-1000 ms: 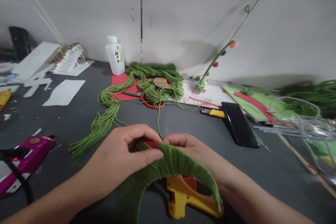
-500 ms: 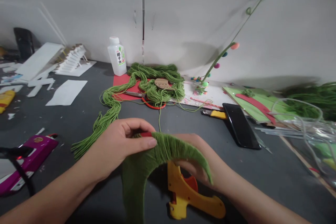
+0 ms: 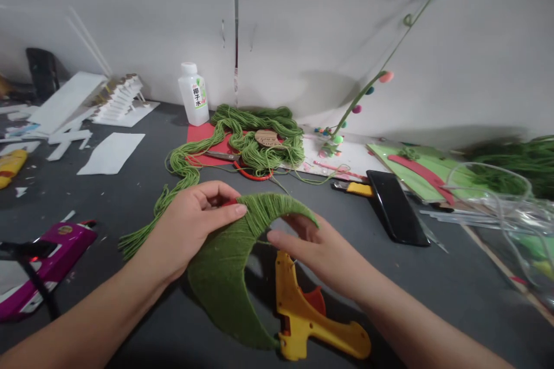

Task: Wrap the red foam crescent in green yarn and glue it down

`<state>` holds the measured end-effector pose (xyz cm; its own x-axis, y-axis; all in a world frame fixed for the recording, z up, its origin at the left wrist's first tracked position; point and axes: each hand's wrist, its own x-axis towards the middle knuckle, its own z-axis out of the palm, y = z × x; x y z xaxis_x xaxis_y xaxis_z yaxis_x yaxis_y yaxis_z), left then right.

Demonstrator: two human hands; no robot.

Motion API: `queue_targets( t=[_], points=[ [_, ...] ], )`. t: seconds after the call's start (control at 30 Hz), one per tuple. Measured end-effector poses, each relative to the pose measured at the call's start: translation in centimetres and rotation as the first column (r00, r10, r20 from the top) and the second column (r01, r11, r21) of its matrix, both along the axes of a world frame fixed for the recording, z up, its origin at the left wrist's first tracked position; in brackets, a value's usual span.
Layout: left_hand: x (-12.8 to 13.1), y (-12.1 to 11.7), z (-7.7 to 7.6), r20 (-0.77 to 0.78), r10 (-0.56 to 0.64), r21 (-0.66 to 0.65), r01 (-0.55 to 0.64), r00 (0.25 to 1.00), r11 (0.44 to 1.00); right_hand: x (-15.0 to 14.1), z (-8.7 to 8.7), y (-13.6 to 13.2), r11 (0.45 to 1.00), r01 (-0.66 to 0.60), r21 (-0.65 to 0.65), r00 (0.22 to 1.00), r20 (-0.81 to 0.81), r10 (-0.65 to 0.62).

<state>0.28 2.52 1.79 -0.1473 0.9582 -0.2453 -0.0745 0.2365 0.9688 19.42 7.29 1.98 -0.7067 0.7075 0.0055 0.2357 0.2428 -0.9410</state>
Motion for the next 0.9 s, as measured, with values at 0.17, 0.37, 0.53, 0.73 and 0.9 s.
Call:
queue_targets(
  t=[0.17,0.37,0.53,0.73,0.9],
  points=[
    [0.0,-0.1,-0.4,-0.113,0.069,0.065,-0.061,0.991,0.996,-1.0,-0.8,-1.3,0.978,-0.017,-0.207,0.998,0.053,0.029],
    [0.2,-0.3,0.4,-0.411,0.068,0.067,-0.044,0.909,0.997,-0.3,-0.4,-2.1,0.718,-0.152,0.679,0.961,0.270,-0.053],
    [0.5,-0.8,1.6,-0.527,-0.151,-0.050,0.147,0.836,0.988,-0.1,1.1,-2.0,0.542,-0.305,0.783,0.928,0.373,-0.017],
    [0.8,-0.9,1.4,-0.388,-0.443,-0.206,0.392,0.808,0.897,-0.1,1.7,-1.2,0.607,-0.328,0.724,0.934,0.344,0.095],
    [0.7,-0.5,0.4,-0.178,-0.545,-0.187,0.516,0.819,0.836,0.0,1.6,-0.9,0.696,-0.311,0.647,0.944,0.292,0.152]
  ],
)
